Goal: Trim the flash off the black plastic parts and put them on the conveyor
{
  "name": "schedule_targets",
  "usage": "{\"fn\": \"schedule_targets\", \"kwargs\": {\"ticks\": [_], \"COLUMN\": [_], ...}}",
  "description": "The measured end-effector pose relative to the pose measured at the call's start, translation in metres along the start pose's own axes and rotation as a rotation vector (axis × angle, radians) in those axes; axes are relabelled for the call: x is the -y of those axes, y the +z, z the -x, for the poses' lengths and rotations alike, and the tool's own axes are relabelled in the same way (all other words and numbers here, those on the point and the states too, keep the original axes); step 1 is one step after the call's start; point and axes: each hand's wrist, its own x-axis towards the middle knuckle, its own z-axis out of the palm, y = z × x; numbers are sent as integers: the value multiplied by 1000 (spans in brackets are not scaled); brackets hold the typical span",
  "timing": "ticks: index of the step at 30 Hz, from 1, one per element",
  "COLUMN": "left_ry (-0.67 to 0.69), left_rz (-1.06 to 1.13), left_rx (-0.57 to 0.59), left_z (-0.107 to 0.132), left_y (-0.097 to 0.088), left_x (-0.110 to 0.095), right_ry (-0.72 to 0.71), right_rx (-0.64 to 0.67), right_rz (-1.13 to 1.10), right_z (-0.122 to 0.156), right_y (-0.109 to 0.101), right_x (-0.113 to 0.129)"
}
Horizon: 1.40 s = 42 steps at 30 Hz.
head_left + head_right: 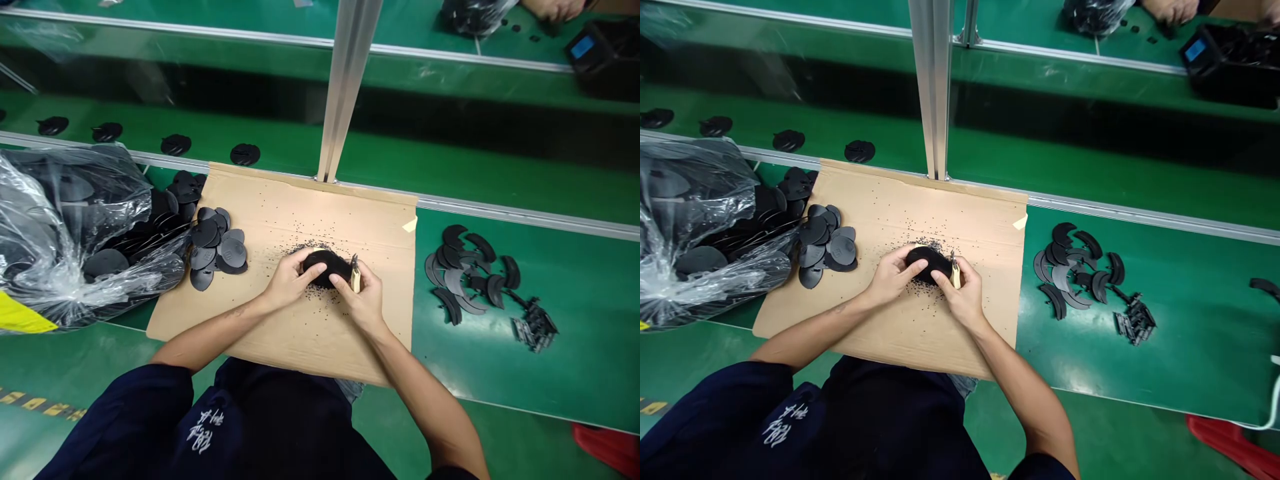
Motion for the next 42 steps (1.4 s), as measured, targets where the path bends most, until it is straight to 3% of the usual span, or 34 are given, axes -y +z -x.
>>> {"fn": "schedule_targets", "kwargs": {"ticks": [5,9,12,19,23,42], "left_ry": [49,262,406,471,541,590], "left_rz": [-60,-320,-444,-342,-341,-377], "left_rx": [-4,35,98,73,107,157], "left_z": [1,1,2,1,0,-1], "left_y": [-5,-14,-17,-18,-20,-29], "left_x": [-7,-12,-16,-22,-25,-29], "right_ry": [-51,-219,-309,-478,-482,-435], "right_rx": [11,-35,12,54,73,148], "right_rz": [49,177,268,234,250,263], "right_z": [0,-1,-3,0,1,-1], "right_y": [-1,-6,-10,-8,-7,-8], "right_x": [0,3,4,0,-1,1]}}
